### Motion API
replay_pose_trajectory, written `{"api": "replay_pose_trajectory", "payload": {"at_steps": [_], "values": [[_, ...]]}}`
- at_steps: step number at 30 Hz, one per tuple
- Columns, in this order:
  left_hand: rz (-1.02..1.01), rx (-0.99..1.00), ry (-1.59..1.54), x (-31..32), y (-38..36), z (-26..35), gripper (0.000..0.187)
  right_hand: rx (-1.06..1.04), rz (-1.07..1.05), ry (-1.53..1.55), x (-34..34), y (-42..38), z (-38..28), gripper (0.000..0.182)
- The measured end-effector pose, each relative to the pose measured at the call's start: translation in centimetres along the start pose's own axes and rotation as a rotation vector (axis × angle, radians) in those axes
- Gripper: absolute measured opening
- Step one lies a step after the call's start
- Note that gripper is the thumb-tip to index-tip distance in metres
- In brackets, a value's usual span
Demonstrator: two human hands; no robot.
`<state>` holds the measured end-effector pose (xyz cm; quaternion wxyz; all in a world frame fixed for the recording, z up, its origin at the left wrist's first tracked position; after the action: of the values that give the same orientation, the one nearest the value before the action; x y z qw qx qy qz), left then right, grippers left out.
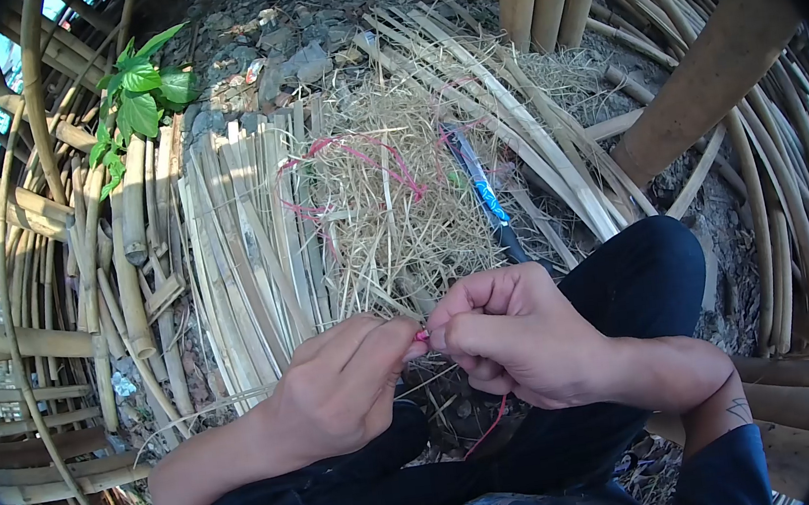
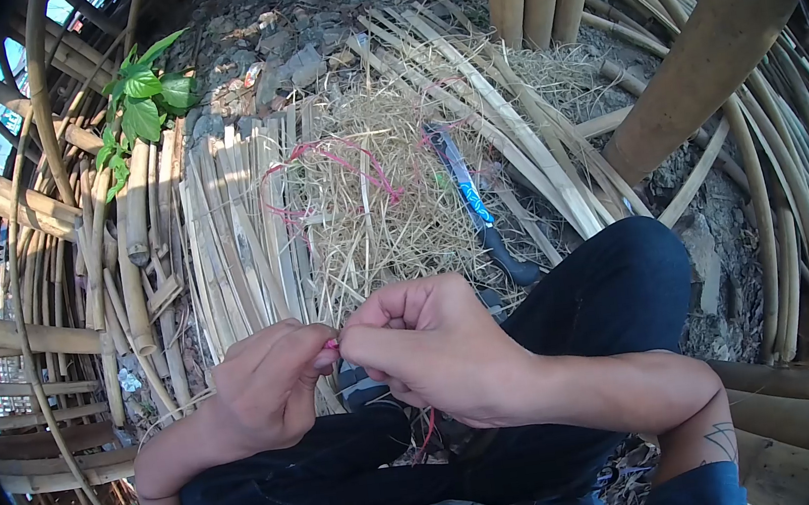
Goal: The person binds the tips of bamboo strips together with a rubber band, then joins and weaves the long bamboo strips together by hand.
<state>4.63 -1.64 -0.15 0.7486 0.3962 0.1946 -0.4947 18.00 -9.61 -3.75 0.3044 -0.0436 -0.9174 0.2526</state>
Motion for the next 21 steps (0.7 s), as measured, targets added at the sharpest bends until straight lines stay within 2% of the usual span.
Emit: {"api": "replay_pose_trajectory", "payload": {"at_steps": [9,11,12,14,15,17,21], "values": [[0.050,-0.066,-0.031,-0.9,0.4,0.2,0.022,-0.069,0.013,-0.110,-0.2,-0.1,-0.2,0.009],[0.044,-0.123,-0.002,-1.4,0.5,0.1,0.018,-0.327,0.028,-0.255,0.1,-0.5,-0.6,0.005],[0.046,-0.124,-0.002,-1.3,0.4,0.1,0.018,-0.327,0.027,-0.256,-0.1,-0.7,-0.4,0.005],[0.084,-0.160,-0.055,-1.3,0.4,-0.1,0.015,-0.569,-0.015,-0.458,0.1,-1.4,-1.0,0.010],[0.084,-0.159,-0.057,-1.3,0.3,0.0,0.015,-0.568,-0.012,-0.459,0.1,-1.5,-1.1,0.010],[0.079,-0.182,-0.117,-1.1,0.3,0.1,0.011,-0.919,0.023,-0.844,1.0,-2.3,-2.0,0.015],[0.071,-0.228,-0.246,-1.2,0.3,0.4,0.009,-1.046,0.000,-0.963,1.0,-2.2,-1.6,0.017]]}}
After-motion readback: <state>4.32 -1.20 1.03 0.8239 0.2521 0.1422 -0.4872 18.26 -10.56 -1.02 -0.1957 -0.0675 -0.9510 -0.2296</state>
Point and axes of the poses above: each hand's wrist, its own y-axis towards the middle knuckle, its own x-axis out of the palm, z = x × y, the point moved 4 cm from there along y, towards the middle knuckle, and after that the axes turned 6 degrees about -y, right-handed, at the moved point
